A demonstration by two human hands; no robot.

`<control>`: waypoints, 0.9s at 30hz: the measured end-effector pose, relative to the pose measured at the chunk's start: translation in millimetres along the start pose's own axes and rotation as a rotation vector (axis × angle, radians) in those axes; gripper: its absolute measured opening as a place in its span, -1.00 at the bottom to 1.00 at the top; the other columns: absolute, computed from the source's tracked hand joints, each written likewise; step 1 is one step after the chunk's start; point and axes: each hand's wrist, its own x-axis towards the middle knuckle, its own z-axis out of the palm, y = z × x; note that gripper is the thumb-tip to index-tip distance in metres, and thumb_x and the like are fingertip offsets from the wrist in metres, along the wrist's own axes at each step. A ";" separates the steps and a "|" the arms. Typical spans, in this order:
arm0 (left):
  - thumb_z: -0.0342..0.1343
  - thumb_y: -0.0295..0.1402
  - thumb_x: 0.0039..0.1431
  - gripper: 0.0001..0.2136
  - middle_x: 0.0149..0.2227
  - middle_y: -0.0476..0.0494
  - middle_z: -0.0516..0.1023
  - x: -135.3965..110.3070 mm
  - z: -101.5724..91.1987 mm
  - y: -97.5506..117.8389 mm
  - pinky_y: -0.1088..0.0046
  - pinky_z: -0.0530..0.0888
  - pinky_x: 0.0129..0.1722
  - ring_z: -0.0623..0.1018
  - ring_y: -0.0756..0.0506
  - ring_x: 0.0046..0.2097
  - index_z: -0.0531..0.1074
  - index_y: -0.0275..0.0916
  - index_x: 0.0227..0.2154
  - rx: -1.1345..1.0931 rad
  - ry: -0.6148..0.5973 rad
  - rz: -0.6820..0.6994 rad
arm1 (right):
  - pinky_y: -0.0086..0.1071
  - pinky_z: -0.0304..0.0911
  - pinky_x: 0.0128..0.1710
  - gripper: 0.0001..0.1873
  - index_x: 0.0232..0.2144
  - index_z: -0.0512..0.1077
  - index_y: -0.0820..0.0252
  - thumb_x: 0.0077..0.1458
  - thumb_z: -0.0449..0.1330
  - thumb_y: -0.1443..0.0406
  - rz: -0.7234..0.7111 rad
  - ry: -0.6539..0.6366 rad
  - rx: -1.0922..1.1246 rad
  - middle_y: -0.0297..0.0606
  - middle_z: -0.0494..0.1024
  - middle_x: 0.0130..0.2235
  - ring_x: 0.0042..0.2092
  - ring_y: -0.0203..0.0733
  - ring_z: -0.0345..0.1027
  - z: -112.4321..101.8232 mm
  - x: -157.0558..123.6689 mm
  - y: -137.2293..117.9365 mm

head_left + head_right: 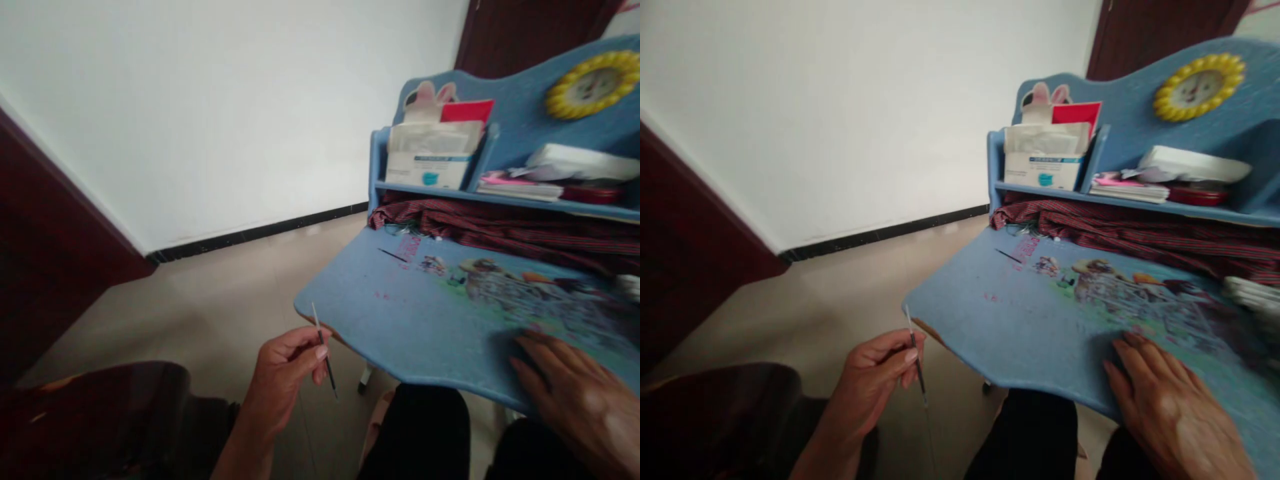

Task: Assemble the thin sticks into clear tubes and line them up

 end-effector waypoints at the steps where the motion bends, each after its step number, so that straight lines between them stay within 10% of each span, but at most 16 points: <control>1: 0.16 -0.34 -0.13 -0.82 -0.65 0.00 0.40 4.0 7.4 10.4 0.53 0.28 -0.63 0.33 0.04 -0.64 0.49 -0.28 -0.40 0.085 -0.048 0.034 | -0.04 0.22 -0.12 -0.65 -0.25 0.41 0.21 0.11 -0.09 0.18 0.012 -0.017 -0.038 -0.04 0.43 -0.13 -0.01 0.11 0.23 -1.1 3.3 -4.5; 9: -0.09 -0.41 0.08 -0.79 -0.43 -0.14 0.45 49.9 101.9 68.7 0.42 0.37 -0.39 0.46 -0.07 -0.41 0.47 -0.23 -0.36 1.150 -0.484 0.707 | -0.16 0.22 -0.12 -0.74 -0.21 0.38 0.24 0.11 -0.02 0.26 0.198 -0.041 -0.114 -0.07 0.42 -0.10 -0.04 -0.01 0.27 -9.3 24.3 -19.3; 17: -0.18 -0.66 -0.04 -0.72 -0.37 -0.35 0.46 102.5 203.4 40.3 0.28 0.38 -0.38 0.50 -0.22 -0.32 0.43 -0.36 -0.43 1.553 -0.757 0.952 | -0.15 0.21 -0.11 -0.77 -0.23 0.39 0.21 0.10 0.00 0.30 0.220 -0.018 -0.065 -0.09 0.43 -0.09 -0.05 -0.02 0.27 -10.5 26.6 -19.9; 22: -0.19 -0.65 0.00 -0.73 -0.31 -0.35 0.44 107.2 202.6 43.7 0.30 0.39 -0.40 0.51 -0.20 -0.34 0.40 -0.36 -0.35 1.524 -0.636 0.934 | -0.15 0.20 -0.10 -0.76 -0.21 0.39 0.21 0.09 0.01 0.30 0.232 -0.013 -0.047 -0.09 0.43 -0.10 -0.04 -0.02 0.27 -11.0 27.2 -20.4; 27: -0.16 -0.44 0.14 -0.78 -0.40 -0.19 0.43 71.1 143.4 46.2 0.42 0.40 -0.41 0.47 -0.08 -0.40 0.41 -0.29 -0.37 1.308 -0.565 0.959 | -0.14 0.20 -0.10 -0.77 -0.24 0.40 0.21 0.09 0.01 0.30 0.226 -0.009 -0.046 -0.09 0.43 -0.10 -0.03 -0.01 0.26 -12.2 26.5 -20.0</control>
